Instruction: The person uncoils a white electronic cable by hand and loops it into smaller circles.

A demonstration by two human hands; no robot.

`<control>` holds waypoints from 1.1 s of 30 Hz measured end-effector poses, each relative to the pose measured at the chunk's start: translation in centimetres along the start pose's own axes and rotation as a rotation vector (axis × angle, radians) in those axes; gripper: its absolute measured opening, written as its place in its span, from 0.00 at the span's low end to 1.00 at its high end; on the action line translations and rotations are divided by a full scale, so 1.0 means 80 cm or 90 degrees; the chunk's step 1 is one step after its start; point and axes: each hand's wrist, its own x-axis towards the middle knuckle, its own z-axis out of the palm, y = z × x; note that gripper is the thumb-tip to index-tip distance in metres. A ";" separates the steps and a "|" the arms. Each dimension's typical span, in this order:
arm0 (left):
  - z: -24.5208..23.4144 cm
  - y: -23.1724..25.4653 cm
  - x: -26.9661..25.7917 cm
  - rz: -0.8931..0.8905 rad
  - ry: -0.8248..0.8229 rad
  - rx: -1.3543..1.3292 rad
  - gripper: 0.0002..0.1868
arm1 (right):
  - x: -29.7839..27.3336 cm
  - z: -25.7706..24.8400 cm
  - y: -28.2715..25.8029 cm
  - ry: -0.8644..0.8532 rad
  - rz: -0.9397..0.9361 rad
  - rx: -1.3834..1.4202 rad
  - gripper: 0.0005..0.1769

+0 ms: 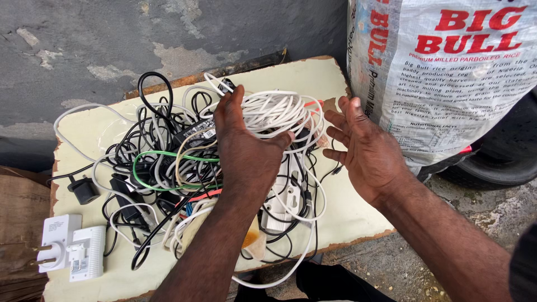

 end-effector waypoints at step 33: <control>-0.035 0.019 0.102 0.136 0.153 -0.191 0.35 | -0.001 0.033 -0.011 -0.052 -0.119 0.147 0.44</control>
